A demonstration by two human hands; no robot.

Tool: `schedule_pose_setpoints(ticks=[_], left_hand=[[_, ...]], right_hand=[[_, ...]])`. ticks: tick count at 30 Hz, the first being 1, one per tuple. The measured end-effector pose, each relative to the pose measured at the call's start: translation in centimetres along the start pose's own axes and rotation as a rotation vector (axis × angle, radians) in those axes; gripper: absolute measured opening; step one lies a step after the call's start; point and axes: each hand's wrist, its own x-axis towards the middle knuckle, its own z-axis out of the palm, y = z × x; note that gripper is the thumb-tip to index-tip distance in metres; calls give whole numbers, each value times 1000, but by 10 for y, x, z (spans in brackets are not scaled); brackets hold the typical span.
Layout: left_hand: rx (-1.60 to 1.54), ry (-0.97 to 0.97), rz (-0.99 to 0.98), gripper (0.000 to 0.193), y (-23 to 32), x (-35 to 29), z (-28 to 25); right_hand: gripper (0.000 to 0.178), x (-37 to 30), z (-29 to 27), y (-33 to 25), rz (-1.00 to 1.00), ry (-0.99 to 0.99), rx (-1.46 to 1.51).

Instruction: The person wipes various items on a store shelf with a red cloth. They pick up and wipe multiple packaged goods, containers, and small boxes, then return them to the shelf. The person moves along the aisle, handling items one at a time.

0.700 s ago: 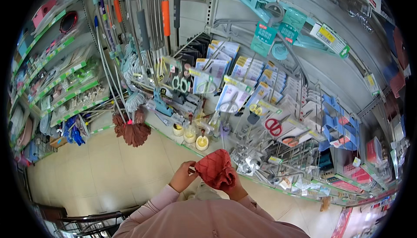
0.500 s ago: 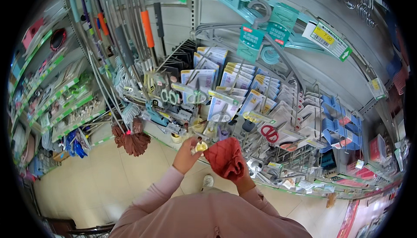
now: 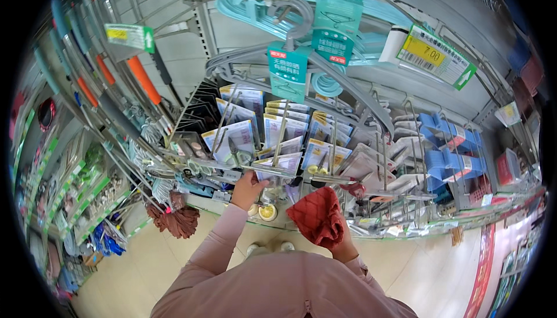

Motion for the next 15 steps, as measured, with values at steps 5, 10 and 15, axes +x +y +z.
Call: schedule_pose_setpoints(ticks=[5, 10, 15], left_hand=[[81, -76, 304, 24, 10, -14, 7], [1, -237, 136, 23, 17, -42, -4], [8, -365, 65, 23, 45, -62, -37]], right_hand=[[50, -15, -7, 7, -34, 81, -1], [52, -9, -11, 23, -126, 147, 62], [55, -1, 6, 37, -123, 54, -21]])
